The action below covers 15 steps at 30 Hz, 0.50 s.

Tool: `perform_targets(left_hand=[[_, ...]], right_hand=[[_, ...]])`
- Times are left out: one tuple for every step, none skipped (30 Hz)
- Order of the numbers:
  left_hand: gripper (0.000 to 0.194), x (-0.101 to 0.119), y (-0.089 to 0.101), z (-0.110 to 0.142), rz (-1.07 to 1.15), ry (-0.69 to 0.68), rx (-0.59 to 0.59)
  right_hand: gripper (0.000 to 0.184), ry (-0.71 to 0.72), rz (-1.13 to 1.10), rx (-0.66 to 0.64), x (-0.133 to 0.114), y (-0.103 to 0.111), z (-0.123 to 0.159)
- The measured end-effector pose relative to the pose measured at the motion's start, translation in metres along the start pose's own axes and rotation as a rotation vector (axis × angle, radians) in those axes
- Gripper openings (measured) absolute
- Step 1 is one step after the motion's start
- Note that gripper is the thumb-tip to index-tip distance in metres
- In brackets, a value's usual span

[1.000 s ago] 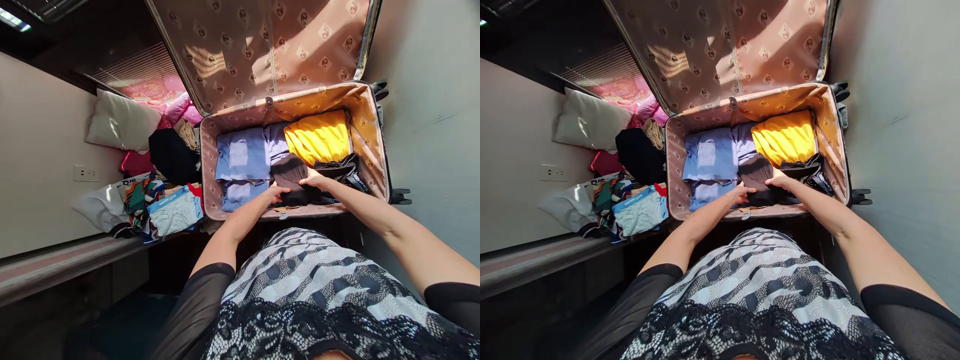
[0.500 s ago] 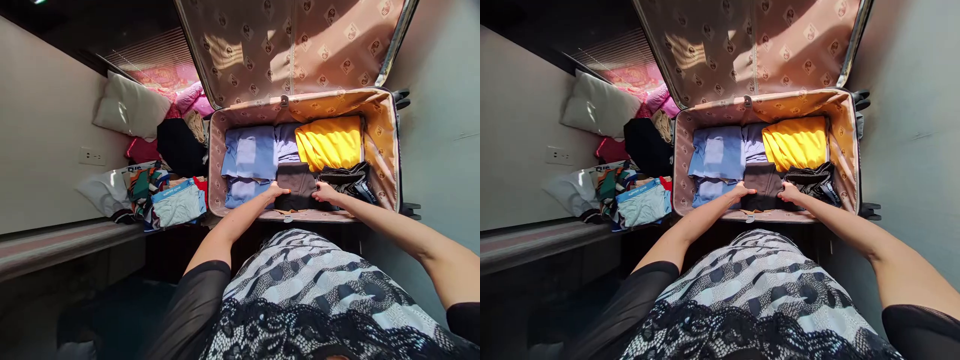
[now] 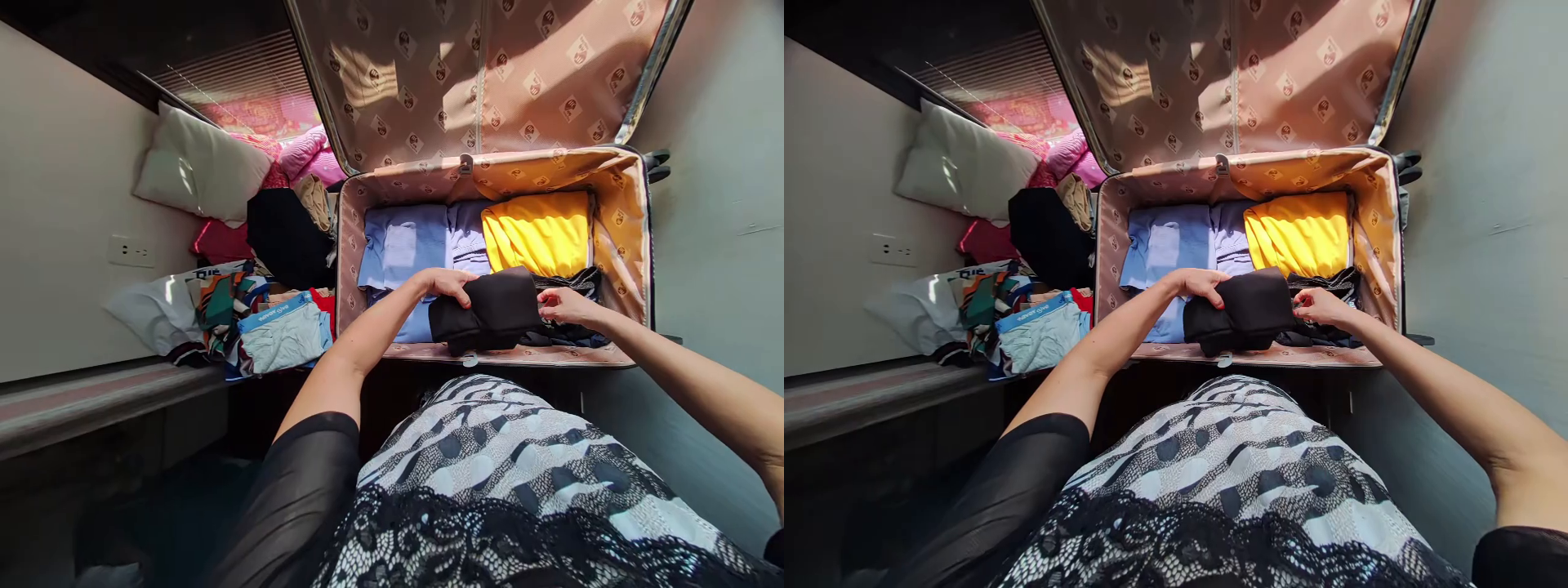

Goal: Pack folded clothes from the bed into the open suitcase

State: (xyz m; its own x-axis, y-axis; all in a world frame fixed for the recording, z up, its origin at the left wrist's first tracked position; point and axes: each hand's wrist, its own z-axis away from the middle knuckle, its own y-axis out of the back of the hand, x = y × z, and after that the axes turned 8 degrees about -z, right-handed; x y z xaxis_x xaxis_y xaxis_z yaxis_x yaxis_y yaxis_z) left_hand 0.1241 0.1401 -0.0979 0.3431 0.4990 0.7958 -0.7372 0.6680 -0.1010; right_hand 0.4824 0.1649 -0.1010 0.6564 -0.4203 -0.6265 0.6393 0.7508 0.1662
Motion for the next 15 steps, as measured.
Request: perform_targets(left_hand=[[0.040,0.005,0.006,-0.008,-0.080,0.017,-0.046],[0.030,0.008,0.009,-0.016,-0.196,0.026,-0.058],[0.028,0.010,0.010,-0.024,-0.338,0.033,-0.028],[0.034,0.010,0.007,-0.032,-0.496,0.045,0.038],[0.042,0.009,0.002,-0.037,-0.659,0.062,0.125],[0.054,0.006,-0.007,-0.040,-0.815,0.084,0.204],[0.072,0.002,-0.018,-0.040,-0.954,0.107,0.262],[0.093,-0.002,-0.031,-0.037,-1.070,0.123,0.304],[0.108,-0.007,-0.044,-0.032,-1.160,0.122,0.340],[0.114,-0.013,-0.056,-0.026,-1.227,0.100,0.370],[0.117,-0.018,-0.067,-0.019,-1.270,0.070,0.386],[0.118,-0.023,-0.075,-0.013,-1.296,0.038,0.380],[0.119,-0.029,-0.082,-0.007,-1.316,0.005,0.354],[0.118,-0.033,-0.086,-0.004,-1.334,-0.026,0.305],[0.114,-0.038,-0.088,-0.001,-1.352,-0.047,0.242]], right_hand=[[0.039,-0.013,0.030,0.015,0.001,0.004,0.000],[0.038,-0.025,0.089,0.039,0.002,0.006,0.000],[0.037,-0.034,0.181,0.064,0.001,0.006,-0.001],[0.037,-0.040,0.299,0.085,0.000,0.005,-0.001],[0.038,-0.044,0.430,0.101,-0.003,0.002,0.000],[0.041,-0.041,0.558,0.112,-0.006,-0.003,0.001],[0.043,-0.025,0.667,0.117,-0.010,-0.008,0.003],[0.045,0.005,0.753,0.120,-0.015,-0.015,0.005],[0.047,0.047,0.817,0.125,-0.020,-0.022,0.006],[0.050,0.102,0.864,0.132,-0.024,-0.029,0.008],[0.054,0.171,0.902,0.138,-0.027,-0.037,0.008],[0.059,0.244,0.934,0.138,-0.029,-0.045,0.006],[0.065,0.302,0.966,0.132,-0.030,-0.052,0.003],[0.070,0.340,1.001,0.110,-0.028,-0.060,0.000],[0.074,0.359,1.036,0.072,-0.024,-0.067,-0.005]])
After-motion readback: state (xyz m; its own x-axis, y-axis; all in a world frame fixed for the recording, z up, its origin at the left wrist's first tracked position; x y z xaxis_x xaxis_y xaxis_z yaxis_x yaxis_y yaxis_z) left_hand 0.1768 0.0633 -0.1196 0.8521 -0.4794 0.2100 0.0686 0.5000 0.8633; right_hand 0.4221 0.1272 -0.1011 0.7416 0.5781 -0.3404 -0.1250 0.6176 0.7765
